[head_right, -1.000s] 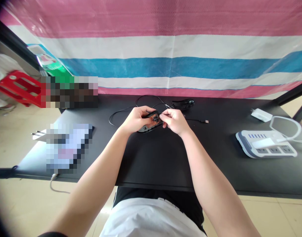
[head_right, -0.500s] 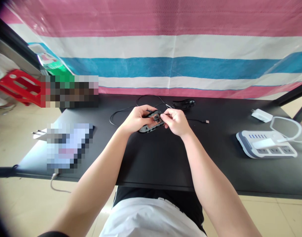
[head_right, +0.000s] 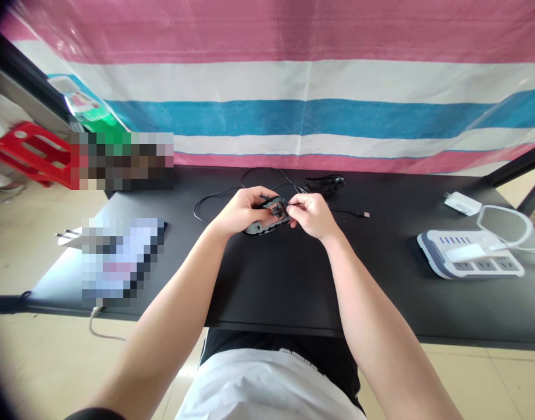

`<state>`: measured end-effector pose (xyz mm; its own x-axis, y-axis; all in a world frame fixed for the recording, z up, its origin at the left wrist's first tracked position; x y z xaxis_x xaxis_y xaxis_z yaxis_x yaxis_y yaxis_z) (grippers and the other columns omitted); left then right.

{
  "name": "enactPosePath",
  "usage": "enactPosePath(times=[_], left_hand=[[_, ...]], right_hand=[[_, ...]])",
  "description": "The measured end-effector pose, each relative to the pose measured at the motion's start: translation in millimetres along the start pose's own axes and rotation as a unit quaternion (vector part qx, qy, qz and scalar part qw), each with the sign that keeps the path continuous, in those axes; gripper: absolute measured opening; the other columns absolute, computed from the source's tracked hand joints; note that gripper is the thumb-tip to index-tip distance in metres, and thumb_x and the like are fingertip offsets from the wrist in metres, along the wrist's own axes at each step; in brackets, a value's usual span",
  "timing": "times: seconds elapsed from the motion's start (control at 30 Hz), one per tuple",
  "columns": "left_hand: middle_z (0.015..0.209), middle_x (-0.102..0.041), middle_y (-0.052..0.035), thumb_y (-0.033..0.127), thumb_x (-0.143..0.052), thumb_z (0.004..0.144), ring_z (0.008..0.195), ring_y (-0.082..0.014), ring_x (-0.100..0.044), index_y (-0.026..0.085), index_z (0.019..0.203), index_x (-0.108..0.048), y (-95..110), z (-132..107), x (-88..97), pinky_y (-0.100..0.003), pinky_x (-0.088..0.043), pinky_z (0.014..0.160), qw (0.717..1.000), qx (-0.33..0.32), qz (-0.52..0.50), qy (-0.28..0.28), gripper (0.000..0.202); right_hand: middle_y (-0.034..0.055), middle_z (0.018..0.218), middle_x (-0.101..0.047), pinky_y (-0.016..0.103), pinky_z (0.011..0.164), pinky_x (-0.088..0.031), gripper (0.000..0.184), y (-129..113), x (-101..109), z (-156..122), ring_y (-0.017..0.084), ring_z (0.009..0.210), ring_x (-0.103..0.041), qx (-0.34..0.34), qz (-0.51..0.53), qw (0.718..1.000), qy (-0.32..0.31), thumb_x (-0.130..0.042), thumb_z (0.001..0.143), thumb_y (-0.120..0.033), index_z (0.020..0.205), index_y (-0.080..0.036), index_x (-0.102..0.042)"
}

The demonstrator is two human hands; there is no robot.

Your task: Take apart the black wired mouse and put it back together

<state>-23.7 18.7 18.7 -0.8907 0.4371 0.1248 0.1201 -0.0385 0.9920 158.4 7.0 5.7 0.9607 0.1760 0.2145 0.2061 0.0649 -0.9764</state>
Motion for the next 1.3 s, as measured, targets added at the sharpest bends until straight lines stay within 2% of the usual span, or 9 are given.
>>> enactPosePath(times=[0.2,0.47,0.77,0.93,1.1,1.3], left_hand=[[0.071,-0.070,-0.0014,0.009,-0.066,0.064,0.059,-0.0104,-0.061,0.011,0.098,-0.067,-2.0,-0.7,0.4,-0.021,-0.048,0.056,1.000,0.004,0.024,-0.018,0.034],[0.071,-0.069,-0.0023,0.011,-0.065,0.065,0.058,-0.0112,-0.062,0.011,0.102,-0.067,-4.4,0.3,2.9,-0.022,-0.049,0.055,0.999,0.008,0.025,-0.031,0.037],[0.069,-0.068,-0.0009,0.010,-0.065,0.065,0.056,-0.0101,-0.060,0.011,0.100,-0.068,-6.1,0.4,2.4,-0.021,-0.048,0.055,0.999,0.003,0.025,-0.029,0.036],[0.071,-0.069,-0.0017,0.010,-0.066,0.064,0.058,-0.0105,-0.061,0.011,0.099,-0.068,-5.9,0.4,2.7,-0.022,-0.049,0.056,0.999,0.004,0.024,-0.026,0.035],[0.069,-0.069,-0.0017,0.010,-0.066,0.064,0.057,-0.0104,-0.060,0.011,0.100,-0.068,-6.0,0.8,3.6,-0.022,-0.048,0.055,0.999,0.005,0.022,-0.026,0.036],[0.070,-0.069,-0.0016,0.011,-0.066,0.064,0.057,-0.0109,-0.061,0.011,0.099,-0.069,-8.0,1.1,3.1,-0.022,-0.048,0.055,0.999,0.005,0.032,-0.029,0.036]], right_hand=[[0.0002,0.044,-0.060,0.022,0.042,-0.027,0.011,0.6,1.8,-0.7,0.009,0.038,-0.048,-0.003,-0.022,1.000,-0.020,-0.059,0.065,-0.026,0.060,-0.017,-0.063],[0.0010,0.044,-0.060,0.022,0.041,-0.026,0.011,0.0,1.0,-1.5,0.010,0.038,-0.048,-0.007,-0.002,0.999,-0.033,-0.059,0.064,-0.028,0.060,-0.017,-0.061],[-0.0001,0.045,-0.061,0.022,0.042,-0.027,0.013,3.0,2.7,-0.4,0.008,0.037,-0.045,-0.006,-0.032,0.999,-0.041,-0.059,0.066,-0.027,0.063,-0.016,-0.062],[-0.0005,0.044,-0.059,0.022,0.043,-0.030,0.013,-1.1,0.6,-0.7,0.009,0.038,-0.047,0.006,-0.045,0.999,-0.023,-0.059,0.065,-0.027,0.062,-0.016,-0.063],[-0.0005,0.046,-0.060,0.022,0.041,-0.026,0.014,2.4,-0.2,0.5,0.008,0.036,-0.045,0.000,-0.018,0.999,-0.028,-0.060,0.067,-0.030,0.064,-0.016,-0.062],[-0.0006,0.044,-0.059,0.023,0.047,-0.036,0.011,-0.9,-0.2,-2.4,0.012,0.042,-0.054,0.003,-0.060,0.998,-0.015,-0.058,0.064,-0.026,0.061,-0.016,-0.061]])
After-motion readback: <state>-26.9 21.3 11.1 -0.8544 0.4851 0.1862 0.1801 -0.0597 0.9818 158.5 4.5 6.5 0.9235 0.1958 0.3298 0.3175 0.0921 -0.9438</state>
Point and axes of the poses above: each hand's wrist, its own z-axis towards the middle knuckle, its own x-axis out of the back of the hand, y = z × x, the point moved 2 cm from there along z, towards the middle knuckle
